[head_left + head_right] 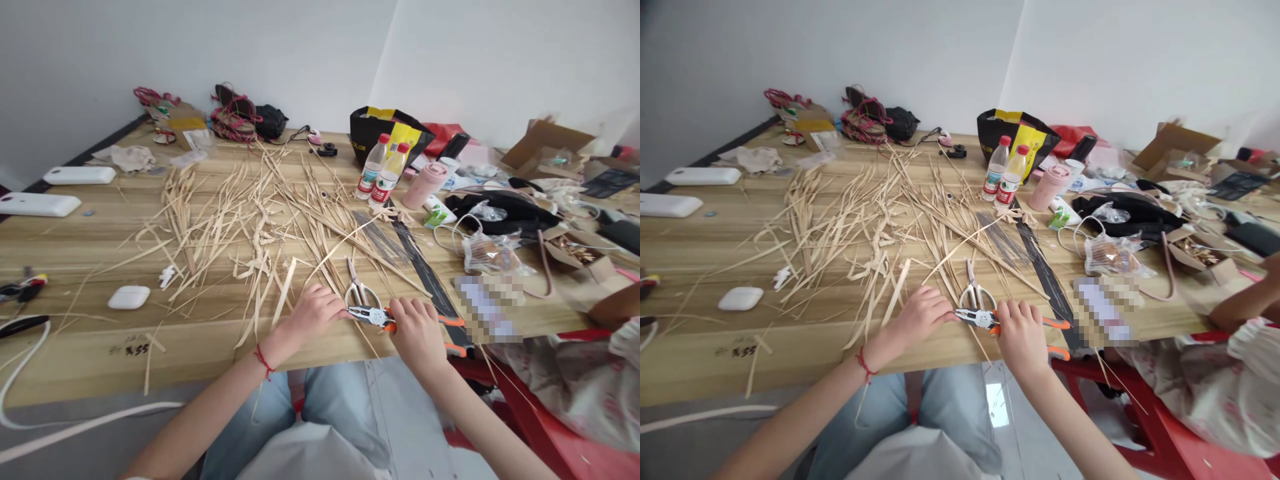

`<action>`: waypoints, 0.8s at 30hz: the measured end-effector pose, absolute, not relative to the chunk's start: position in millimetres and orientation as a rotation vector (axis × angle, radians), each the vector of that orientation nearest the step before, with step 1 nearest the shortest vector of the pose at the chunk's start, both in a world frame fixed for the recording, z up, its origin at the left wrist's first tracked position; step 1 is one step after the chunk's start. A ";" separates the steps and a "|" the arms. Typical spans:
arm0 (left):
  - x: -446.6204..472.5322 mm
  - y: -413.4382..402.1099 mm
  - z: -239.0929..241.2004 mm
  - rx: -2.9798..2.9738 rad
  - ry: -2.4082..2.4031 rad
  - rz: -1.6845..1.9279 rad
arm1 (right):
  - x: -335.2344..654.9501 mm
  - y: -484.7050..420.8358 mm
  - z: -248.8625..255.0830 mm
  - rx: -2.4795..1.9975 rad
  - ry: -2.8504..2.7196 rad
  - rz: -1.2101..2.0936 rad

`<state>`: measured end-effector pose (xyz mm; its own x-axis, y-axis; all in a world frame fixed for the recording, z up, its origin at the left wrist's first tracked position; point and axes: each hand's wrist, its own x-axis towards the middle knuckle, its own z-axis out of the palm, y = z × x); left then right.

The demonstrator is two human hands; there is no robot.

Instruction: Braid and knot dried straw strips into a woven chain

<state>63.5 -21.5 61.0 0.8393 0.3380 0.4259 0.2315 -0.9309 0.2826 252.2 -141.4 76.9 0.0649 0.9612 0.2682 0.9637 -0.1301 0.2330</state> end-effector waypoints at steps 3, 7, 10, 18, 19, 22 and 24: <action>64.6 -21.1 59.0 2.788 0.451 0.724 | 250.3 -142.5 76.7 -2.293 -2.069 -0.573; 66.5 -20.8 57.2 2.791 0.451 0.729 | 247.8 -146.1 75.6 -2.341 -2.030 -0.576; 67.1 -20.8 56.4 2.799 0.447 0.712 | 246.0 -148.7 74.4 -2.385 -2.001 -0.565; 67.8 -19.8 57.2 2.759 0.405 0.705 | 243.8 -151.3 76.9 -2.441 -1.966 -0.514; 67.7 -19.2 57.7 2.743 0.394 0.714 | 243.5 -151.3 78.1 -2.449 -1.963 -0.505; 66.3 -16.8 58.9 2.667 0.404 0.743 | 241.7 -150.4 82.4 -2.484 -1.945 -0.481; 64.6 -15.1 59.3 2.617 0.425 0.757 | 240.2 -149.4 85.1 -2.494 -1.947 -0.472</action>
<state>64.6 -15.1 59.3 0.8089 0.3848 0.4445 0.1787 -0.8812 0.4376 240.2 -149.4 85.1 0.2164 0.9566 0.1951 0.9398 -0.2583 0.2238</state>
